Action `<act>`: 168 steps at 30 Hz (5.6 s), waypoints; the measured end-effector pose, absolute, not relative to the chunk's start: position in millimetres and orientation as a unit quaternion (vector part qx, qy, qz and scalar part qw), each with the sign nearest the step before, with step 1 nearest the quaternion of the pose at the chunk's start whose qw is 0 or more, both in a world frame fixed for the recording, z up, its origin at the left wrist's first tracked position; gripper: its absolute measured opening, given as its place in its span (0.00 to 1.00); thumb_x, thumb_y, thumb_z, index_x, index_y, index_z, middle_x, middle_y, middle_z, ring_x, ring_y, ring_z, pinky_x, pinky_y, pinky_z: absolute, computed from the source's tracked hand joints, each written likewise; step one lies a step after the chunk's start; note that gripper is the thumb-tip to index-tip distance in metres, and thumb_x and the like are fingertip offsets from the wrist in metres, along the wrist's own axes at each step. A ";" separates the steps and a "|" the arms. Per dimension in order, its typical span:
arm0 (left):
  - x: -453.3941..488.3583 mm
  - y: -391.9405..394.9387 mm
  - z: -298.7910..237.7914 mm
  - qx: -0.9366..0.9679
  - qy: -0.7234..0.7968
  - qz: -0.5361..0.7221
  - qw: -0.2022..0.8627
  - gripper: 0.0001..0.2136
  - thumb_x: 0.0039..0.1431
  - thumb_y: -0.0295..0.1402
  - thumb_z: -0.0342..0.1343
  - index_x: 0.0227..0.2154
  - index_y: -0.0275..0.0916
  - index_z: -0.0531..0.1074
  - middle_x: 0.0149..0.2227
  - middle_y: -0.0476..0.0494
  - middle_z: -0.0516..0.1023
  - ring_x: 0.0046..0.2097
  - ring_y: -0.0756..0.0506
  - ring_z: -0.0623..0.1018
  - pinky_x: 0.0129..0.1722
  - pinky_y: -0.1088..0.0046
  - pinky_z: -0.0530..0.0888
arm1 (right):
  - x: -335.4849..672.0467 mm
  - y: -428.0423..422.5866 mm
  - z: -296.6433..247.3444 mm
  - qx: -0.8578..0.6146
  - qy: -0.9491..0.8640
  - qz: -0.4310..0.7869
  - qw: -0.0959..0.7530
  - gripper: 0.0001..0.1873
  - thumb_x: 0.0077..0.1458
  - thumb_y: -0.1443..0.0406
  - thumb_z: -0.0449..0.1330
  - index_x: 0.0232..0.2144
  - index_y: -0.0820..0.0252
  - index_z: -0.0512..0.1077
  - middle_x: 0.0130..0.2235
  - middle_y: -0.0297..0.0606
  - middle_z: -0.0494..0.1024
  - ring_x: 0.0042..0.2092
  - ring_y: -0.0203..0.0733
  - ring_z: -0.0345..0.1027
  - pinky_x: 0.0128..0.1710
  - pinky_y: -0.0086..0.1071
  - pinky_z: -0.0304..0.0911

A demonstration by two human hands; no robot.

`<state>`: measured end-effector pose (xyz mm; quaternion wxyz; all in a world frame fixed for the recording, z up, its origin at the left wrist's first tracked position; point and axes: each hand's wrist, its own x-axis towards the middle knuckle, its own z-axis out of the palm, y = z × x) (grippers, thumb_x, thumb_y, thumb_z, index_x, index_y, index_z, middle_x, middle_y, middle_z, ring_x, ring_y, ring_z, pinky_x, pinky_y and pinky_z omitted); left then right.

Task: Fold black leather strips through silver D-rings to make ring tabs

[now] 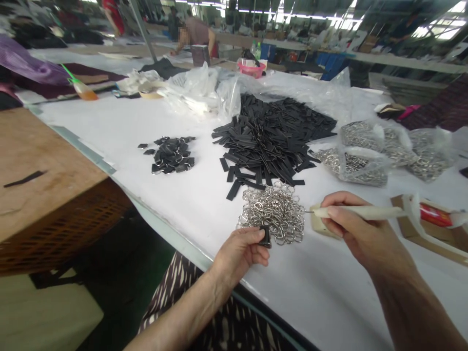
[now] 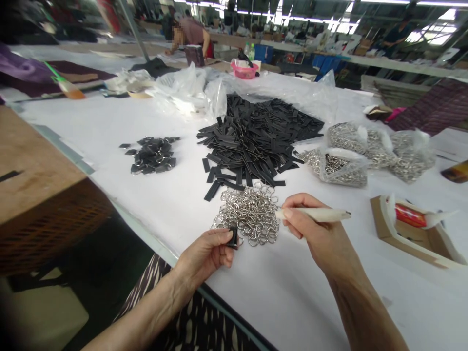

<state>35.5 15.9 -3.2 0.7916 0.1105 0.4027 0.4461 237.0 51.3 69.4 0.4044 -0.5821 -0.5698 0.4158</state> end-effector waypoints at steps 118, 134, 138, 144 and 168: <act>11.1 12.2 8.3 0.299 0.490 0.389 0.721 0.05 0.48 0.28 0.56 0.25 0.34 0.76 0.25 0.44 0.76 0.27 0.49 0.76 0.21 0.78 0.73 | 188.1 28.2 24.0 -0.530 -0.703 0.338 0.332 0.04 0.54 0.64 0.57 0.34 0.55 0.67 0.31 0.32 0.77 0.31 0.37 0.71 0.31 0.29 0.64; 27.5 9.4 15.5 0.485 0.512 0.300 0.643 0.08 0.50 0.27 0.49 0.24 0.36 0.74 0.21 0.50 0.69 0.25 0.51 0.69 0.22 0.77 0.69 | 183.3 30.9 34.7 -0.514 -0.661 0.429 0.339 0.06 0.52 0.68 0.58 0.28 0.56 0.62 0.23 0.26 0.69 0.25 0.32 0.60 0.26 0.27 0.56; 27.1 8.2 16.9 0.474 0.502 0.302 0.657 0.07 0.51 0.27 0.49 0.24 0.36 0.71 0.23 0.48 0.71 0.28 0.49 0.72 0.24 0.75 0.71 | 184.2 32.0 39.4 -0.504 -0.659 0.452 0.327 0.06 0.51 0.68 0.57 0.29 0.56 0.62 0.23 0.26 0.69 0.25 0.33 0.61 0.26 0.28 0.56; 27.5 7.7 16.6 0.383 0.453 0.363 0.718 0.17 0.49 0.24 0.53 0.45 0.39 0.65 0.23 0.50 0.74 0.29 0.47 0.76 0.26 0.73 0.73 | 188.8 36.0 39.2 -0.503 -0.664 0.431 0.346 0.02 0.52 0.67 0.57 0.30 0.57 0.65 0.30 0.31 0.73 0.31 0.36 0.67 0.31 0.29 0.61; 20.3 5.3 16.1 0.044 0.351 0.481 0.802 0.06 0.45 0.19 0.53 0.26 0.31 0.73 0.26 0.42 0.79 0.26 0.48 0.78 0.36 0.70 0.73 | 183.3 19.5 3.9 -0.281 -0.890 0.084 0.349 0.11 0.55 0.73 0.52 0.39 0.58 0.68 0.37 0.39 0.77 0.39 0.41 0.70 0.38 0.34 0.67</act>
